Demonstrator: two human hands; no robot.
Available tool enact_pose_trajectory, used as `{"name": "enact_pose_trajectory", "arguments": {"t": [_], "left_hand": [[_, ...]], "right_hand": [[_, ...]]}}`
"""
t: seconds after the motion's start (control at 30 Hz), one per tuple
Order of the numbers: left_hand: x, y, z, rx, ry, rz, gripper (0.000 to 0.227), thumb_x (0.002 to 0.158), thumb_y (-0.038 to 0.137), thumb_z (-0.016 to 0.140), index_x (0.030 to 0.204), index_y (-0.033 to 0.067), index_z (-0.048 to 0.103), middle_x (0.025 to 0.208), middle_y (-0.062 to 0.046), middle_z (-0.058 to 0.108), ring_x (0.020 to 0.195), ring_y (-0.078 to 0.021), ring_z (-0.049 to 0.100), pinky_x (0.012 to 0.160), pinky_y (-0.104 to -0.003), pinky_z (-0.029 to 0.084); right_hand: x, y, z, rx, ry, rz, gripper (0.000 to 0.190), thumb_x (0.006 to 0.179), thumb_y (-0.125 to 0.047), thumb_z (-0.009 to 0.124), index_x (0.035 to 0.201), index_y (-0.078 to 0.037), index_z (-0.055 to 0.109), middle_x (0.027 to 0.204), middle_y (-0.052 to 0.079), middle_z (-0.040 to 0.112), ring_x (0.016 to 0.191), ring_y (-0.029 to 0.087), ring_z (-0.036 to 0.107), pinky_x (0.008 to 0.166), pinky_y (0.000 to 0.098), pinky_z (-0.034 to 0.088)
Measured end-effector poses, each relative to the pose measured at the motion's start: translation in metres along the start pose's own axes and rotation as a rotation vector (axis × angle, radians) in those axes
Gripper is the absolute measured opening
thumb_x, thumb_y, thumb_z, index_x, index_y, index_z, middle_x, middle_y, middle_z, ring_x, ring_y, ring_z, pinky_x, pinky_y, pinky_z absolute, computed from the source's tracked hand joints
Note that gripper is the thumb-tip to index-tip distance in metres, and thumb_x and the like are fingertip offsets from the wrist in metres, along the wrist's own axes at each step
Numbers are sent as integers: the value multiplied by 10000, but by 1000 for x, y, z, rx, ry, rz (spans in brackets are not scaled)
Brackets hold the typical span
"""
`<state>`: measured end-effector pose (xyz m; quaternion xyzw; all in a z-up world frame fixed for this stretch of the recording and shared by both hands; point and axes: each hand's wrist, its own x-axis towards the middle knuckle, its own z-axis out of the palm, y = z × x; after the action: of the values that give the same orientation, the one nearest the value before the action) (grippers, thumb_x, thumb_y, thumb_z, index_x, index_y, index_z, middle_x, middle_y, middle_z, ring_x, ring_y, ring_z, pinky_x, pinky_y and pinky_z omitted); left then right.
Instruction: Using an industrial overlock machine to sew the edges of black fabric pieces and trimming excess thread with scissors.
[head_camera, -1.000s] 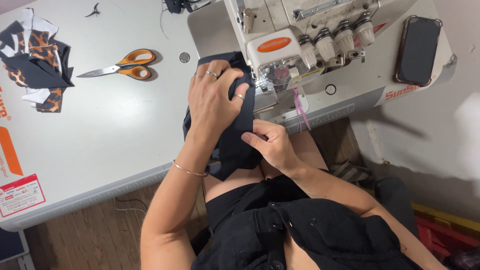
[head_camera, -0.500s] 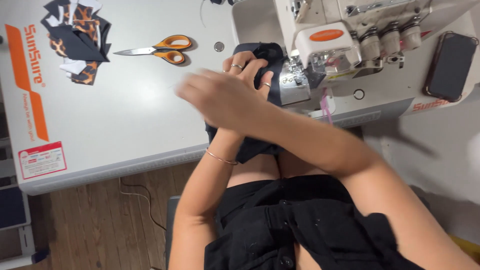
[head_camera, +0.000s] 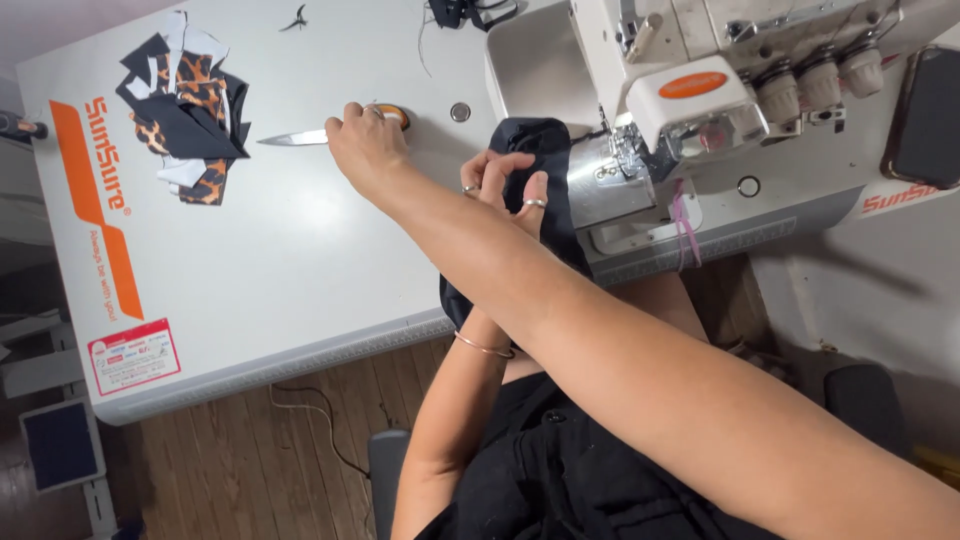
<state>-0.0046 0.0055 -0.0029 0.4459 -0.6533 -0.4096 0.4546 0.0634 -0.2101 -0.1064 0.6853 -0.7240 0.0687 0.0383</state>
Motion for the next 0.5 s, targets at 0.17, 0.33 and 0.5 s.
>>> {"name": "enact_pose_trajectory", "arguments": {"t": [0.17,0.33,0.5], "left_hand": [[-2,7,-3,143,29,-92,380,866,357,725,1142,169,545,1108,30,530,997,-141,564,944,-298,441],[3,9,-5,132,3,-78,401,834,285,772,1154,191,550,1145,3,515,1088,-158,583,1031,-343,419],[7,4,-10,216,-59,16,334,913,422,738,1164,349,529,1183,85,501,1156,-206,663,959,-358,560]], "right_hand": [[-3,11,2,157,273,10,202,686,-20,711,774,-195,664,958,108,501,878,376,503,616,425,509],[9,9,-18,97,-106,74,467,821,-346,736,1192,-169,513,1010,84,658,931,319,646,708,446,512],[-50,7,-110,507,-345,13,290,623,-125,835,897,-135,740,758,160,726,819,428,756,676,561,583]]}}
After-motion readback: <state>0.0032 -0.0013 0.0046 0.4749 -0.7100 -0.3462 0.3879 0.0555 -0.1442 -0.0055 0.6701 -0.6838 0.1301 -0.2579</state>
